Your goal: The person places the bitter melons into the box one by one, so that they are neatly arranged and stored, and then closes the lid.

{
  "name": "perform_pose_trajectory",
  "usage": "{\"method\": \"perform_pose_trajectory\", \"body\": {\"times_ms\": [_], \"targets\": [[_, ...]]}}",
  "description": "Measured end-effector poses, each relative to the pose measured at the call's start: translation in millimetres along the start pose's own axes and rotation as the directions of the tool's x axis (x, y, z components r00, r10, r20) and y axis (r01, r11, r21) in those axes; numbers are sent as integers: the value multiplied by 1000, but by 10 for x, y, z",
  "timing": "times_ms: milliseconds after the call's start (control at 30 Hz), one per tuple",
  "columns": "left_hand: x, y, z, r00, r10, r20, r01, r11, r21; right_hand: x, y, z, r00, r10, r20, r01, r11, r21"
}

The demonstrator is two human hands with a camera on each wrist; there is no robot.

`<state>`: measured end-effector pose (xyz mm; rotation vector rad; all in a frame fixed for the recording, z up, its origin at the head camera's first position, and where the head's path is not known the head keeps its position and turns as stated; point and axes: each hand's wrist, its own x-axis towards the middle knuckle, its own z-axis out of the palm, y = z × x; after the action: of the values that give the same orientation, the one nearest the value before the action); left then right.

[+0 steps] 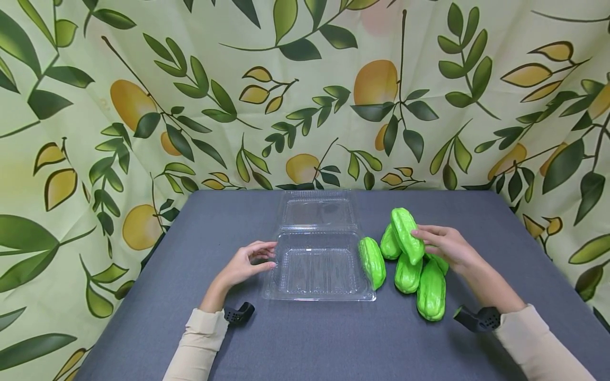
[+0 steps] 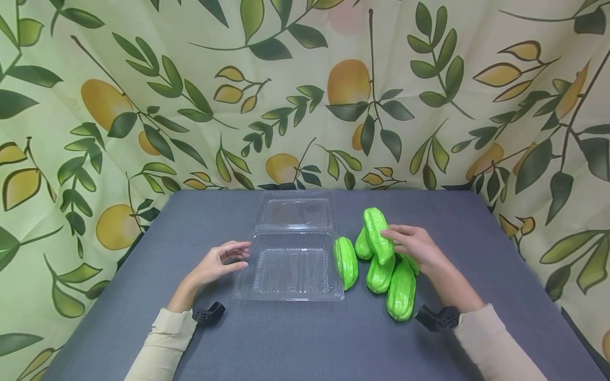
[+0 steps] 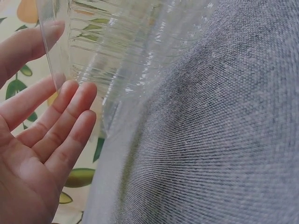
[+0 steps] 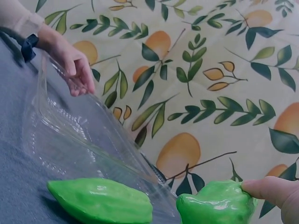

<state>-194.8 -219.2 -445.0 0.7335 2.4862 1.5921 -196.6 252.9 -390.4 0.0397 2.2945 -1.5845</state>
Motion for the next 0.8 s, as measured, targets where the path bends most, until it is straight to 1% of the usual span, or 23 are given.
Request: {"method": "perform_pose_trajectory", "body": {"times_ms": [267,600,800], "targets": [[2,-12,7,1000,0,0,0,999,-44,-7,5,97,1000,15,26,-16,1000,25],[-3,-12,10,1000,2,0,-2,999,-36,-9,-20,237,998,10,64,-13,998,61],[3,-21,10,1000,1,-2,-1,999,-43,-20,-32,304,998,-3,65,-1,998,62]]}}
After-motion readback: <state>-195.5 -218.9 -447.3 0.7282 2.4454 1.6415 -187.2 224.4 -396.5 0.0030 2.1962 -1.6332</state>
